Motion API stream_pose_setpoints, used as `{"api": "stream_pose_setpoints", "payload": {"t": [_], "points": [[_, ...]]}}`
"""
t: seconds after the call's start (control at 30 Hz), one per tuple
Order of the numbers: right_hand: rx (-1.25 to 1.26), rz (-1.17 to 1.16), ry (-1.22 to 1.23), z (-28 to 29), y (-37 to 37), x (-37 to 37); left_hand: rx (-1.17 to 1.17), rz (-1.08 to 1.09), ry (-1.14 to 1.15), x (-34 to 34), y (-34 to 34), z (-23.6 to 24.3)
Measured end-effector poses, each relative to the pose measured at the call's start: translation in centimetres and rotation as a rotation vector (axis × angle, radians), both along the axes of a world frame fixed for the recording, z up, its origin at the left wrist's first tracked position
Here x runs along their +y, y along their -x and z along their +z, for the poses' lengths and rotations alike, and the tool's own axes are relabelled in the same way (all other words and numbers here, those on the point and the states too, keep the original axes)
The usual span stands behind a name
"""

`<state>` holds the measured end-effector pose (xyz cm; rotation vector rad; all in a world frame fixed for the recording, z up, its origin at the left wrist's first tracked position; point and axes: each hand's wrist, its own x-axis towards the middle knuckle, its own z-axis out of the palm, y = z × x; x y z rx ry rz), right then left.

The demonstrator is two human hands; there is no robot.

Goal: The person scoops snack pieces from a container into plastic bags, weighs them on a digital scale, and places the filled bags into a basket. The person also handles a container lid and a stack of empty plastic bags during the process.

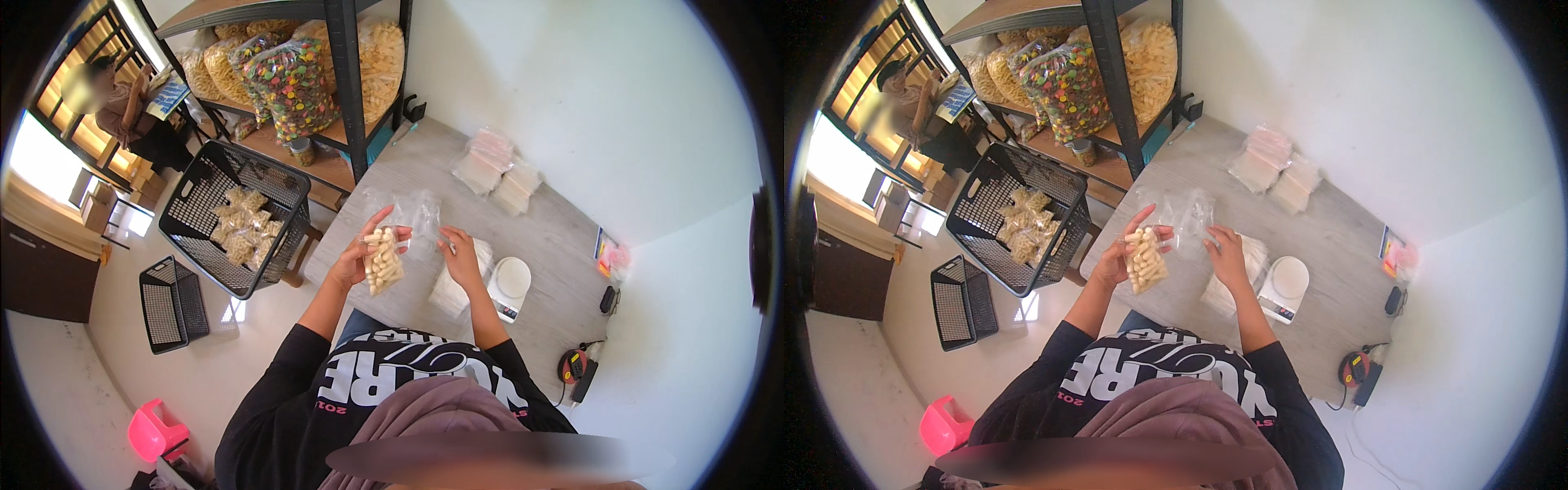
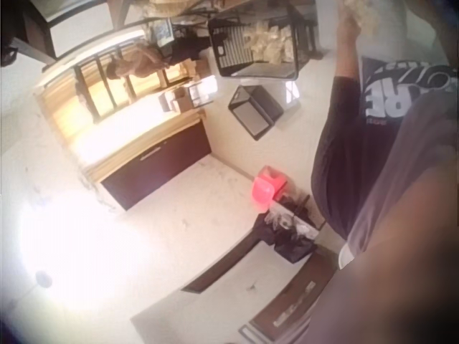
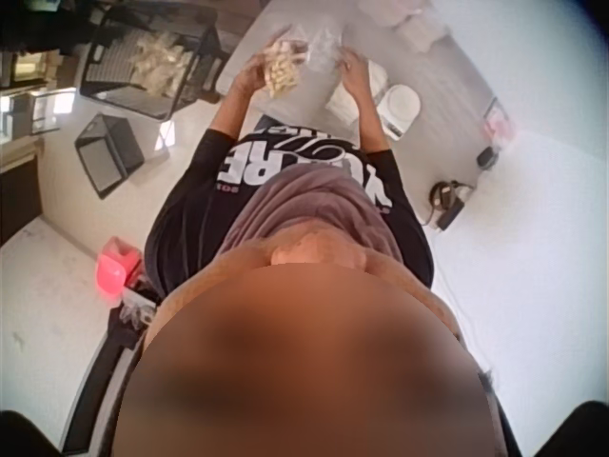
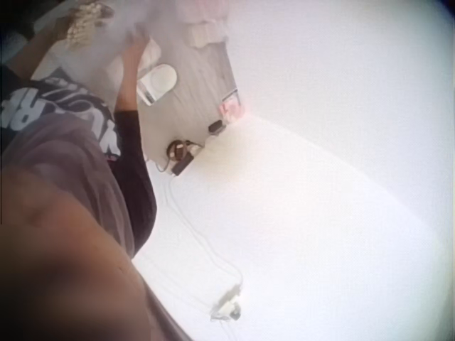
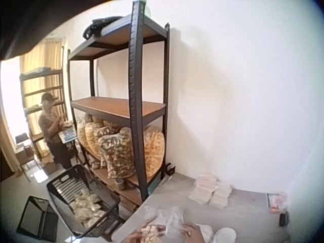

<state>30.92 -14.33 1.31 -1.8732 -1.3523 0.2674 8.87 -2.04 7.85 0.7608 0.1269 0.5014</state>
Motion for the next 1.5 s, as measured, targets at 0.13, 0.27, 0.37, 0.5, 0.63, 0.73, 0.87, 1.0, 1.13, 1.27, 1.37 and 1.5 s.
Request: {"api": "stream_pose_setpoints", "payload": {"t": [0.13, 0.27, 0.37, 0.5, 0.63, 0.73, 0.87, 1.0, 1.13, 1.27, 1.37, 1.5], "points": [[0.178, 0.163, -0.103, 8.9, 2.4, 0.0, -0.023, -0.162, 0.015, -0.5, -0.5, 1.2], [0.15, 0.231, -0.078, 12.5, 2.9, -1.5, -0.062, -0.253, 0.0, -1.7, -2.7, 1.6], [0.352, 0.166, -0.134, 12.2, 2.2, -2.6, 0.035, -0.274, -0.022, -2.1, -3.5, 2.8], [0.279, 0.051, -0.201, 11.9, 1.5, -3.7, 0.159, -0.153, -0.315, -2.7, -4.0, 1.7], [0.222, 0.032, -0.196, 11.4, 1.9, -4.7, 0.274, -0.031, -0.431, -3.8, -3.8, 1.8], [0.244, 0.044, -0.212, 10.6, 2.3, -5.0, 0.328, 0.019, -0.494, -4.0, -3.5, 1.9], [0.438, 0.082, -0.087, 10.5, 3.5, -5.4, 0.387, 0.081, -0.544, -4.1, -2.5, 1.1], [0.306, 0.054, -0.09, 9.3, 4.2, -5.6, 0.407, 0.142, -0.509, -4.7, -2.2, 0.4], [0.161, 0.029, -0.143, 8.1, 4.6, -5.5, 0.452, 0.171, -0.44, -5.3, -2.0, -0.4], [0.237, 0.136, -0.086, 9.4, 5.0, -5.5, 0.45, 0.214, -0.499, -5.5, -1.1, -1.0], [0.137, 0.214, -0.05, 9.0, 5.2, -5.8, 0.427, 0.188, -0.685, -5.9, -0.9, -1.7], [0.172, 0.142, -0.051, 7.8, 5.4, -6.0, 0.398, 0.199, -0.452, -7.0, -1.0, -1.8]]}}
